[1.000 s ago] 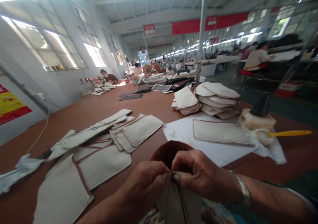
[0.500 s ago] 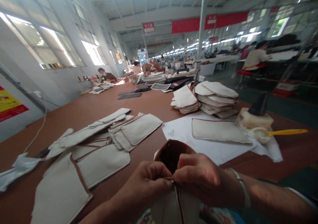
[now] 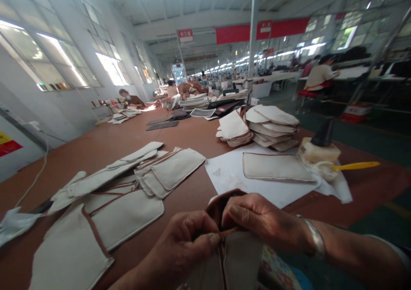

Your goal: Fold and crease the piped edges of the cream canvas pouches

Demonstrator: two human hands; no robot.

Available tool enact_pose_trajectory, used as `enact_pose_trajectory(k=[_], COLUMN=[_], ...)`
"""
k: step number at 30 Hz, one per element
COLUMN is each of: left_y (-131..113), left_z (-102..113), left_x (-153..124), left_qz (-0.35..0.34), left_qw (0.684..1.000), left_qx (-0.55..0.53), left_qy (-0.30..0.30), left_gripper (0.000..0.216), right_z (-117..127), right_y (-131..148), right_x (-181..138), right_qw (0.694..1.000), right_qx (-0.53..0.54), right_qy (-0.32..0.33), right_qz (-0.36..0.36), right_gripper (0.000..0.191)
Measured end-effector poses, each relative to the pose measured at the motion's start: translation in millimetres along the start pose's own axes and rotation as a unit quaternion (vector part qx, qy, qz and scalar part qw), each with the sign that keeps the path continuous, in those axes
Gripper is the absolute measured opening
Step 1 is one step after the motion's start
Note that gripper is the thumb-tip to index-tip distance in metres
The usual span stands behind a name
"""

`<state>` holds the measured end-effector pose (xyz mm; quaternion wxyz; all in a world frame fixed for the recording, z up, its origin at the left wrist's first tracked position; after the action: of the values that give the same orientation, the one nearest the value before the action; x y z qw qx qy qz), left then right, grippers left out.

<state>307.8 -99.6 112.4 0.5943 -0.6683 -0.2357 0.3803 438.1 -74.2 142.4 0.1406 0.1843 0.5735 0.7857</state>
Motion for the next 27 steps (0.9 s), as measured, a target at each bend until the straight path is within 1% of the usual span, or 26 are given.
enact_pose_trajectory(k=[2,3,4,7,9,11,12,13,15,16,17,20,22,25,26,27], left_y=[-5.7,-8.4,-10.4,-12.4,-10.4,-8.7,-8.4,-8.5,-11.4,-13.6,-15.5,-15.7,-11.6,-12.1,-14.7,-18.5], left_z=[-2.6,-4.5,-5.5,-4.4,-2.9,-2.6,0.4,5.2,15.9,18.8,18.8,8.6,2.5,0.6,2.4,5.0], left_x=[-1.7,-2.1,-2.4,-2.5,-2.3,-3.8,-5.3,-6.8,-10.0,-11.0,-11.2,-7.7,-4.9,-3.1,-3.9,-5.4], left_qz=[-0.009,-0.017,-0.027,-0.057,-0.060,-0.046,-0.033,-0.016,0.013,0.023,0.032,0.053,0.062,0.031,0.014,-0.004], left_qw=[1.000,1.000,0.999,0.998,0.995,0.989,0.989,0.991,0.996,0.998,0.998,0.994,0.992,0.993,0.993,0.992], left_qx=[0.010,0.012,0.012,0.000,-0.022,-0.044,-0.048,-0.047,-0.030,-0.019,-0.011,0.000,0.004,0.041,0.066,0.095], left_qy=[0.007,0.015,0.020,0.041,0.079,0.132,0.137,0.126,0.080,0.063,0.059,0.094,0.111,0.107,0.095,0.080], left_gripper=[0.038,0.038,0.037,0.037,0.037,0.047,0.054,0.059,0.064,0.064,0.061,0.047,0.042,0.042,0.042,0.041], right_z=[-7.4,-9.3,-10.1,-11.3,-12.6,-13.5,-13.4,-12.9,-11.0,-10.2,-9.8,-10.3,-11.5,-8.1,-3.3,5.5], right_y=[2.4,4.9,8.0,18.2,20.1,15.8,12.9,10.8,9.5,10.2,11.0,12.9,15.6,17.1,13.7,9.9], right_x=[5.8,7.5,8.6,8.2,6.3,5.1,4.6,4.1,3.5,3.6,4.0,6.3,8.0,11.0,12.4,13.2], right_qw=[0.998,0.997,0.997,0.994,0.992,0.993,0.994,0.994,0.992,0.991,0.990,0.990,0.990,0.989,0.991,0.994], right_qx=[0.011,0.001,-0.015,-0.061,-0.066,-0.053,-0.050,-0.053,-0.071,-0.078,-0.083,-0.085,-0.079,-0.060,-0.048,-0.040], right_qy=[0.062,0.076,0.077,0.054,0.048,0.058,0.065,0.072,0.082,0.086,0.090,0.089,0.084,0.088,0.090,0.078], right_qz=[-0.003,0.004,0.017,0.074,0.095,0.084,0.074,0.067,0.064,0.068,0.072,0.071,0.081,0.102,0.089,0.070], right_gripper=[0.043,0.042,0.040,0.038,0.038,0.039,0.040,0.041,0.039,0.038,0.038,0.038,0.040,0.044,0.045,0.046])
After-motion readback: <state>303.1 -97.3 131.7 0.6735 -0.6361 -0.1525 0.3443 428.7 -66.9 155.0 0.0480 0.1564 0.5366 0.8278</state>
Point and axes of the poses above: each hand's wrist, its own x-axis towards the middle knuckle, its own z-axis out of the back of the hand, y = z × x, the point moved 8 cm from there along x, towards the middle knuckle, and after that the axes turned 15 degrees about y, right-handed, at the moved point
